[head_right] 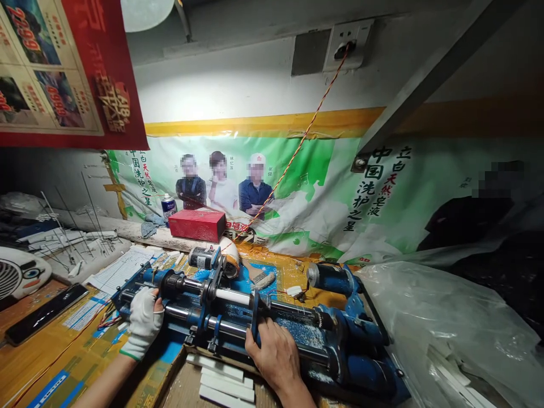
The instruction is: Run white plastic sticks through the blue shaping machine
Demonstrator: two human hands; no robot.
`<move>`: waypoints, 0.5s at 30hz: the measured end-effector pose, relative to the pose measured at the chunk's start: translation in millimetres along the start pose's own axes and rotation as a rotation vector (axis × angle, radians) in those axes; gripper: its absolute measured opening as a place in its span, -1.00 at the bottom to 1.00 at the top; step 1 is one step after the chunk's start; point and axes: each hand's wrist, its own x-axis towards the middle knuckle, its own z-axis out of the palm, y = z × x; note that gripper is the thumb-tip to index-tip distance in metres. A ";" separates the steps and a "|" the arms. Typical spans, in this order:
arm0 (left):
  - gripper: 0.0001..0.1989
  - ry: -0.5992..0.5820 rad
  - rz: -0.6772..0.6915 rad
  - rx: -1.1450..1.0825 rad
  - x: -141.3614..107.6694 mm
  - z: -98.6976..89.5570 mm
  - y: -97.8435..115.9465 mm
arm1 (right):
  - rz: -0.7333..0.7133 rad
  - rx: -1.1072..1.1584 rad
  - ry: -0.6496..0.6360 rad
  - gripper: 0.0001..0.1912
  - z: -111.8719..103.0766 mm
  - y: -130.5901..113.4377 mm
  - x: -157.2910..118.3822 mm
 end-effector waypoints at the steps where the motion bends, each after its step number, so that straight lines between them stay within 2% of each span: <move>1: -0.82 0.003 -0.004 0.005 0.4 0.2 -6.4 | 0.001 0.002 0.002 -0.75 0.3 0.0 -0.1; 6: -0.79 0.029 -0.054 0.029 -0.6 -0.2 -35.7 | 0.001 0.004 0.006 -0.75 -0.1 1.1 -0.5; 9: -0.70 0.032 -0.180 0.023 1.2 -12.8 -31.4 | 0.002 0.003 -0.005 -0.74 -1.1 0.1 0.0; 11: -0.50 0.067 -0.336 -0.013 9.8 -23.3 -6.6 | 0.014 -0.004 -0.024 -0.73 -1.2 -2.9 1.2; 13: -0.26 0.059 -0.379 -0.084 28.1 -29.0 36.6 | 0.034 -0.023 -0.039 -0.71 -1.6 -6.4 3.0; 14: -0.19 0.006 -0.283 -0.133 40.6 -28.9 62.7 | 0.040 -0.036 -0.046 -0.71 -2.4 -7.2 3.9; 15: -0.22 -0.094 -0.168 -0.170 54.7 -27.1 89.8 | 0.039 -0.051 -0.053 -0.70 -3.9 -6.7 4.5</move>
